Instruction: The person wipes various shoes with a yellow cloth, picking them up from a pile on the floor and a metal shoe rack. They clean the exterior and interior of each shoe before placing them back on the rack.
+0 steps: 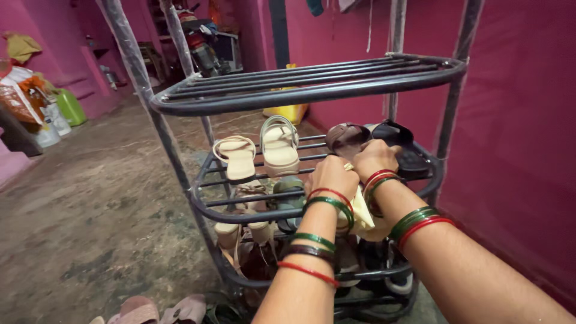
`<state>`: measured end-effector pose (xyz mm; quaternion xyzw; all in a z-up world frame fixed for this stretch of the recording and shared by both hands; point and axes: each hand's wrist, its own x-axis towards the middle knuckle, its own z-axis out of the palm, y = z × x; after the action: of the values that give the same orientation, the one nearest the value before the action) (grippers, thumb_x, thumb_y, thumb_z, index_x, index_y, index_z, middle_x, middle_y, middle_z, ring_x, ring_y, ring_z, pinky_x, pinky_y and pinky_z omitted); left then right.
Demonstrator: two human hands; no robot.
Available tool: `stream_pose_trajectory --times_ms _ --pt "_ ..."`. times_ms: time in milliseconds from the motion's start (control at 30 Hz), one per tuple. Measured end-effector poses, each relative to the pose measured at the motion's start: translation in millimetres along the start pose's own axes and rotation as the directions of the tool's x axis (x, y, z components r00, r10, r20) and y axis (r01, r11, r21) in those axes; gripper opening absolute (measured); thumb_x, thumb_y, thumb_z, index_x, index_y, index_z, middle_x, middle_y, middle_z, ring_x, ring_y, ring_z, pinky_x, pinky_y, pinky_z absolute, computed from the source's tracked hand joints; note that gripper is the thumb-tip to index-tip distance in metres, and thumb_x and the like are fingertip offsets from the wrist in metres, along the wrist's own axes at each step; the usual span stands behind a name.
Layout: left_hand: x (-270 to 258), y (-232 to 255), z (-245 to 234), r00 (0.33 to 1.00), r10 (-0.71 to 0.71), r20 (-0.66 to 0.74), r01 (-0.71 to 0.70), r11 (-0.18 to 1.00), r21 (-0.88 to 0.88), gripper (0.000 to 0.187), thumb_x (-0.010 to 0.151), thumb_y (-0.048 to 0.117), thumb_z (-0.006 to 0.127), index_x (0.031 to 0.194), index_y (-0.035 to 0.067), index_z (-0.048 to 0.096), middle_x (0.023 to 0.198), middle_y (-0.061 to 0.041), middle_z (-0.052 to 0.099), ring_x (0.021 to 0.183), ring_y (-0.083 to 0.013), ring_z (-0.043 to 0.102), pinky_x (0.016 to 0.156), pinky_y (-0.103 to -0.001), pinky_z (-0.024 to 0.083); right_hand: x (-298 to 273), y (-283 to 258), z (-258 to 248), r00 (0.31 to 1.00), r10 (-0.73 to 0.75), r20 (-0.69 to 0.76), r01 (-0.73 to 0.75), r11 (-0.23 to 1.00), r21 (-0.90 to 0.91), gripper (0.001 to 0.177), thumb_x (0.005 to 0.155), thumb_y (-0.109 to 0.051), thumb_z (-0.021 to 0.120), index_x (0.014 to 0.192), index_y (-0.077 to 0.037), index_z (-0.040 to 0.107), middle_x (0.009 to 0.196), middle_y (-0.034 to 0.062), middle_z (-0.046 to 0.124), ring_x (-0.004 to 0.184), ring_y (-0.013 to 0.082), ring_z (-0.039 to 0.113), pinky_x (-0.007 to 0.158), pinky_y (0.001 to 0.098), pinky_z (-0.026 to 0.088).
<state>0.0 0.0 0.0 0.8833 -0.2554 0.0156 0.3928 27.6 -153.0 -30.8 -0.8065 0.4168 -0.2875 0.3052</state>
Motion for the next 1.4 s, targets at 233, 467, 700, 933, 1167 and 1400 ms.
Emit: stream_pose_trajectory --times_ms 233,467,700,933,1167,1400 --pt "6 0 15 0.999 0.013 0.029 -0.013 1.0 0.011 0.032 0.084 0.025 0.061 0.11 0.025 0.079 0.117 -0.017 0.072 0.114 -0.0394 0.067 0.098 -0.049 0.052 -19 8 -13 0.99 -0.087 -0.111 0.094 0.994 0.062 0.029 0.086 -0.018 0.071 0.113 -0.02 0.079 0.137 0.0263 0.055 0.112 0.0423 0.066 0.102 0.0438 0.052" --pt "6 -1 16 0.999 -0.032 -0.011 0.032 0.999 0.003 0.032 0.082 0.023 0.064 0.111 0.022 0.078 0.119 -0.018 0.071 0.115 -0.0388 0.066 0.099 -0.048 0.053 -15 2 -15 0.992 -0.124 0.012 0.124 0.99 -0.069 0.03 0.089 -0.025 0.068 0.116 -0.021 0.077 0.131 0.0238 0.062 0.116 0.0443 0.064 0.099 0.0488 0.052" --pt "-21 -1 5 0.979 -0.049 -0.2 0.025 0.992 -0.121 0.03 0.086 0.022 0.061 0.11 0.02 0.079 0.111 -0.019 0.074 0.109 -0.04 0.068 0.095 -0.051 0.053 -36 -13 -23 0.928 -0.366 -0.069 0.341 0.91 -0.237 0.037 0.086 -0.035 0.071 0.104 -0.003 0.077 0.116 0.0267 0.068 0.108 0.045 0.065 0.092 0.0491 0.054" --pt "-47 -17 -16 0.872 -0.007 -0.489 -0.14 0.955 -0.263 0.025 0.091 0.031 0.063 0.107 0.02 0.079 0.104 -0.016 0.075 0.099 -0.0386 0.069 0.082 -0.051 0.054 -76 -33 -18 0.797 -0.58 -0.17 0.594 0.803 0.047 0.029 0.088 -0.027 0.064 0.103 -0.009 0.08 0.1 0.0217 0.074 0.096 0.0406 0.069 0.088 0.0494 0.053" --pt "-68 -83 -26 0.699 -0.018 -0.715 -0.446 0.77 -0.456 0.02 0.094 0.014 0.064 0.109 0.006 0.075 0.096 -0.014 0.079 0.087 -0.0226 0.074 0.078 -0.035 0.058 -203 -57 -41 0.786 -0.617 -0.039 0.529 0.64 0.557 0.037 0.098 -0.036 0.054 0.11 -0.007 0.075 0.095 0.0165 0.077 0.09 0.0302 0.078 0.077 0.0398 0.057" --pt "-125 -193 -35 0.811 -0.155 -0.564 -0.438 0.478 -0.761 0.018 0.101 0.015 0.064 0.1 0.0 0.072 0.091 -0.002 0.07 0.083 -0.0085 0.062 0.075 -0.027 0.054 -313 -30 -26 0.617 -0.758 0.21 0.434 0.551 0.713 0.061 0.102 -0.05 0.048 0.149 -0.011 0.05 0.138 0.0167 0.066 0.128 0.029 0.064 0.103 0.0341 0.048"
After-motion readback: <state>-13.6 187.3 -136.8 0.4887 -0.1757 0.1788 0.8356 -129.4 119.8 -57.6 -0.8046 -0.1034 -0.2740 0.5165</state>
